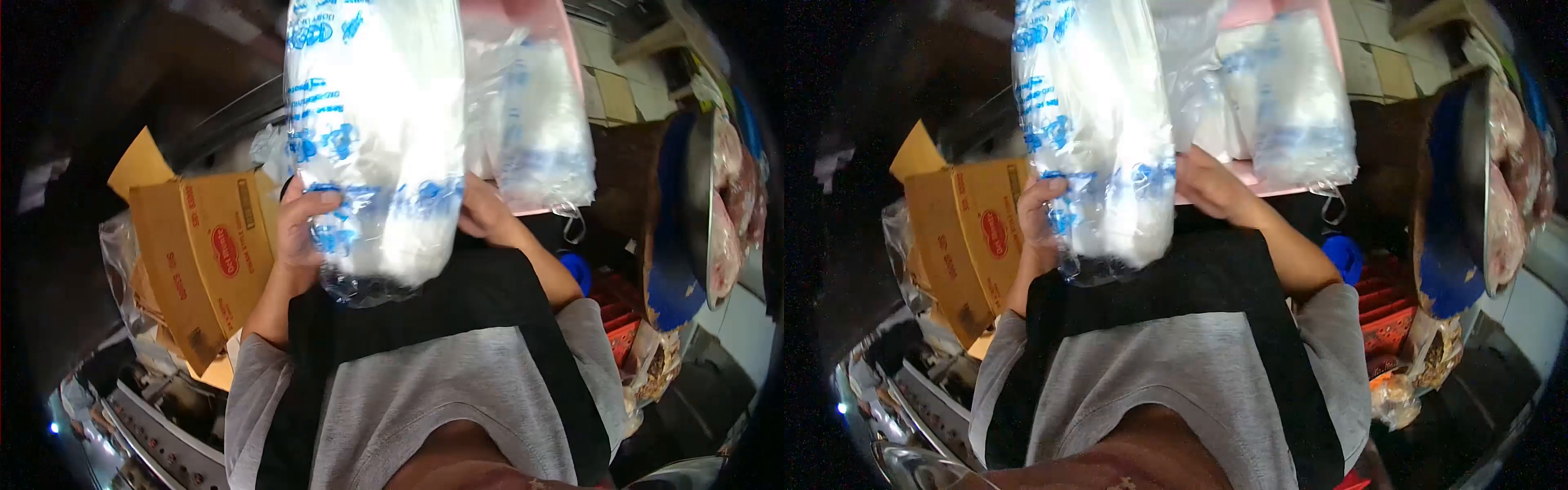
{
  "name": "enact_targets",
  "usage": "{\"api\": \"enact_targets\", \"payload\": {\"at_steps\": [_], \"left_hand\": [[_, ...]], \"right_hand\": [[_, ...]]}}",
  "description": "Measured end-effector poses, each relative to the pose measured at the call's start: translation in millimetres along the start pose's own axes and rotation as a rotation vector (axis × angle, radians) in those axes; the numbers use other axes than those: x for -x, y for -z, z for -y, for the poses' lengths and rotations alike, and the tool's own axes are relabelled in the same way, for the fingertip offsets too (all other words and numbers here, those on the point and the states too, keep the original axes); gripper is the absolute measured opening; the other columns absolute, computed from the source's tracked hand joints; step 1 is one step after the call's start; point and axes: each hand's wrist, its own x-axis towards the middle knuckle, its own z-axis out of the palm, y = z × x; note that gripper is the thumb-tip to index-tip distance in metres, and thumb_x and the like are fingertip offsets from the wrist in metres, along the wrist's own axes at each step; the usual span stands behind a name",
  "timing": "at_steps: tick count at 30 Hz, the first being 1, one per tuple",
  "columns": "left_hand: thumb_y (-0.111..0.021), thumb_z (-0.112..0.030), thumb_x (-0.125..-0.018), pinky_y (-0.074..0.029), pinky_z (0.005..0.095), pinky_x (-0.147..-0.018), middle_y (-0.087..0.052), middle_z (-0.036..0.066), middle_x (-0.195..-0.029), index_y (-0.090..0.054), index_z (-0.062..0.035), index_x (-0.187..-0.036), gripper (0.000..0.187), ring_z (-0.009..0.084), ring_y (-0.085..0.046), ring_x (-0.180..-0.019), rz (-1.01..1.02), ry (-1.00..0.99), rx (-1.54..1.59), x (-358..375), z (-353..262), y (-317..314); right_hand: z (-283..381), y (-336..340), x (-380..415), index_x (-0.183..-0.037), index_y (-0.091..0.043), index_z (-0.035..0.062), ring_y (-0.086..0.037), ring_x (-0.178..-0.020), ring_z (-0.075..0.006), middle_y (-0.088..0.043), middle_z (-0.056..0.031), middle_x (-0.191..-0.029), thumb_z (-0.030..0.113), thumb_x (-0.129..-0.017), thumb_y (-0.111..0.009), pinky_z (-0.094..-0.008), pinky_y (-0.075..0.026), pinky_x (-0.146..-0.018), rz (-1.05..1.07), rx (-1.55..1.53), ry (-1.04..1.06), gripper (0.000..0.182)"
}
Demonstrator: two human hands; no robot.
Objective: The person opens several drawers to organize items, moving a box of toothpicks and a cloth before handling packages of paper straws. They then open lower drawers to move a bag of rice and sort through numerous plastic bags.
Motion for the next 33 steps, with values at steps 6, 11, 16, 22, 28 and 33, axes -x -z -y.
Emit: {"api": "enact_targets", "payload": {"at_steps": [6, 11, 16, 22, 28, 33], "left_hand": [[-0.065, -0.004, -0.08, -0.044, 0.0315, -0.088, -0.058, 0.006, -0.107, -0.044, 0.0001, -0.128, 0.053, 0.0176, -0.056, -0.098, 0.412, -0.134, -0.465, -48, 30, -88], [-0.056, -0.046, -0.09, -0.028, 0.0382, -0.106, -0.039, 0.014, -0.135, -0.03, 0.0006, -0.141, 0.074, 0.0226, -0.029, -0.132, 0.894, -0.268, -0.585, -81, 76, -110], [-0.052, -0.051, -0.09, -0.031, 0.0374, -0.104, -0.039, 0.01, -0.139, -0.032, -0.0014, -0.14, 0.073, 0.0229, -0.033, -0.13, 0.413, 0.219, -0.388, -133, 127, -73], [-0.061, -0.046, -0.086, -0.033, 0.0396, -0.105, -0.046, 0.008, -0.135, -0.038, -0.0057, -0.137, 0.069, 0.0237, -0.043, -0.124, 0.339, 0.151, -0.057, -124, 122, -125], [-0.069, -0.021, -0.084, -0.048, 0.0335, -0.088, -0.06, 0.011, -0.115, -0.051, 0.0012, -0.123, 0.049, 0.0193, -0.058, -0.103, 0.325, 0.163, 0.094, -128, 97, -113], [-0.064, -0.011, -0.085, -0.051, 0.0325, -0.079, -0.063, 0.009, -0.106, -0.057, 0.0031, -0.115, 0.033, 0.0175, -0.061, -0.093, 0.068, -0.124, -0.081, -127, 90, -78]], "right_hand": [[45, 22, 59, -0.131, -0.039, -0.0042, -0.06, -0.103, -0.0235, -0.056, -0.0166, -0.119, 0.009, -0.08, -0.066, -0.0362, -0.05, -0.085, -0.317, -0.149, 0.286, 0.059], [82, 0, 118, -0.131, -0.038, -0.0066, -0.057, -0.109, -0.0317, -0.054, -0.0196, -0.121, 0.009, -0.076, -0.06, -0.0428, -0.046, -0.094, -0.889, 0.229, 0.578, 0.062], [97, -2, 170, -0.126, -0.043, -0.0097, -0.06, -0.102, -0.0325, -0.057, -0.0221, -0.116, 0.008, -0.073, -0.059, -0.0425, -0.049, -0.089, -1.009, 0.16, 0.687, 0.058], [82, 23, 147, -0.125, -0.041, -0.0106, -0.062, -0.098, -0.0342, -0.059, -0.0245, -0.11, 0.005, -0.072, -0.059, -0.0443, -0.05, -0.089, -0.738, -0.207, 0.478, 0.058], [77, 27, 131, -0.128, -0.039, -0.0101, -0.061, -0.101, -0.0354, -0.058, -0.0247, -0.11, 0.006, -0.072, -0.058, -0.0459, -0.048, -0.093, -0.618, -0.241, 0.447, 0.062], [63, 49, 127, -0.124, -0.044, -0.0099, -0.063, -0.096, -0.0301, -0.06, -0.0209, -0.11, 0.0, -0.076, -0.055, -0.0385, -0.054, -0.083, -0.777, -0.088, 0.401, 0.051]]}}
